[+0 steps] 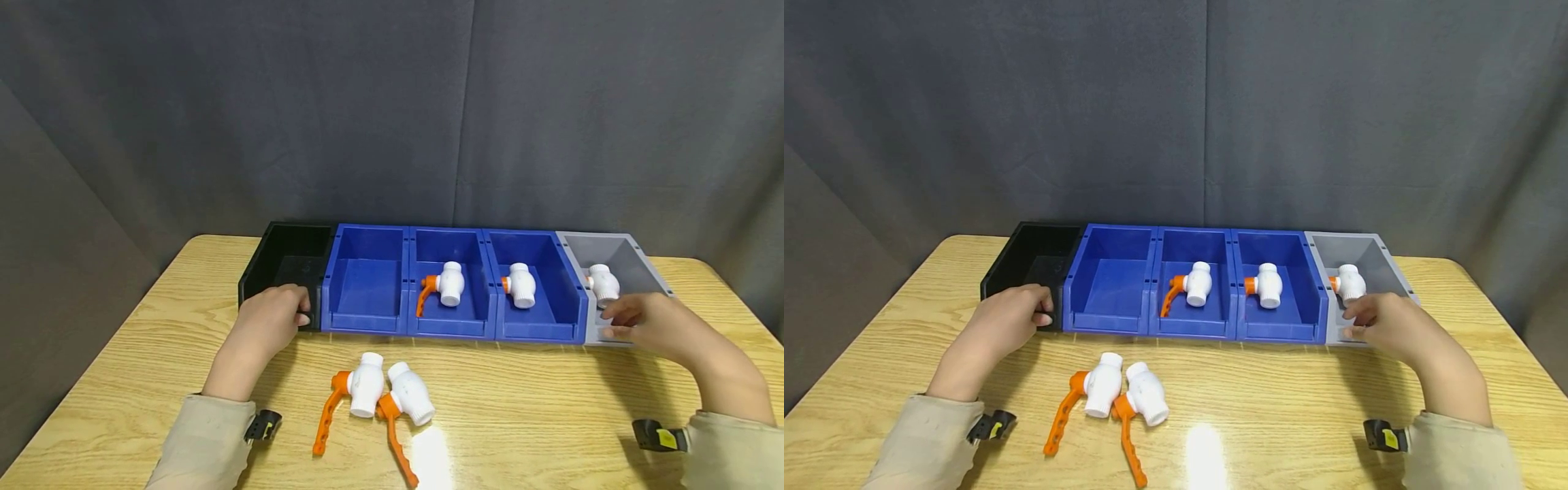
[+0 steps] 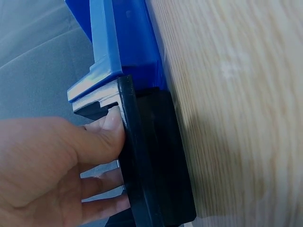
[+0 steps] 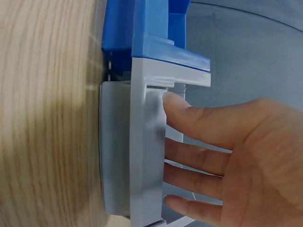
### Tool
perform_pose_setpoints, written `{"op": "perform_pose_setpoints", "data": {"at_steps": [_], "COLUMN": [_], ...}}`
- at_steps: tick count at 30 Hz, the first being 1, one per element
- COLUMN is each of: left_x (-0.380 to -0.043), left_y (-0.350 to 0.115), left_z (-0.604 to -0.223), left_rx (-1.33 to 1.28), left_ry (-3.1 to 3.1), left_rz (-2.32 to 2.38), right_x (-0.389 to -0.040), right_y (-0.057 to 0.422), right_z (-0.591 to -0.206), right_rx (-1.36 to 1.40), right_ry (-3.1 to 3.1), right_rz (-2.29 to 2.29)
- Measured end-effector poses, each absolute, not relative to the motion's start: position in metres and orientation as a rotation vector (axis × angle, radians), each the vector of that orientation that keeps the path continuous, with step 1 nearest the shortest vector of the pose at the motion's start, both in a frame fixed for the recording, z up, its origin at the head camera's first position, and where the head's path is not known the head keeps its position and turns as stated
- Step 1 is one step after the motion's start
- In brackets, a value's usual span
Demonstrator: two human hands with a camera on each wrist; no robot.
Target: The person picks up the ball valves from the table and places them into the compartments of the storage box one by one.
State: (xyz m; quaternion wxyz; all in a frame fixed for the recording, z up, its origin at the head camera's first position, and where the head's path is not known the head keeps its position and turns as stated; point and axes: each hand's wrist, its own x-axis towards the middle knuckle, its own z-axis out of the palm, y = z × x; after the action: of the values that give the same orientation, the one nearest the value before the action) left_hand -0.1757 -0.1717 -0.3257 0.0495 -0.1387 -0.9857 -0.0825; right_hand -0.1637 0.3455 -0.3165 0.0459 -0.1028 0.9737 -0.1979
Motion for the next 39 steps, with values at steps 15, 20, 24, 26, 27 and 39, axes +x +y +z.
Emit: {"op": "perform_pose_setpoints", "data": {"at_steps": [15,20,24,26,27,39], "left_x": [-0.175,-0.176,-0.176,-0.175,-0.174,-0.163], "left_y": [-0.170,-0.171,-0.172,-0.173,-0.172,-0.167], "left_z": [-0.324,-0.324,-0.322,-0.320,-0.319,-0.301], "left_rx": [-0.423,-0.415,-0.401,-0.393,-0.390,-0.337], "left_ry": [-3.011,-3.036,-3.074,-3.086,-3.088,-3.065], "left_rz": [-0.251,-0.243,-0.258,-0.270,-0.273,-0.294], "right_x": [-0.163,-0.163,-0.164,-0.164,-0.164,-0.167], "right_y": [0.350,0.350,0.349,0.348,0.347,0.342], "right_z": [-0.323,-0.323,-0.323,-0.323,-0.323,-0.319], "right_rx": [-0.329,-0.302,-0.284,-0.270,-0.259,-0.210], "right_ry": [2.973,2.965,2.957,2.950,2.944,2.935], "right_rz": [-0.619,-0.614,-0.619,-0.619,-0.617,-0.541]}}
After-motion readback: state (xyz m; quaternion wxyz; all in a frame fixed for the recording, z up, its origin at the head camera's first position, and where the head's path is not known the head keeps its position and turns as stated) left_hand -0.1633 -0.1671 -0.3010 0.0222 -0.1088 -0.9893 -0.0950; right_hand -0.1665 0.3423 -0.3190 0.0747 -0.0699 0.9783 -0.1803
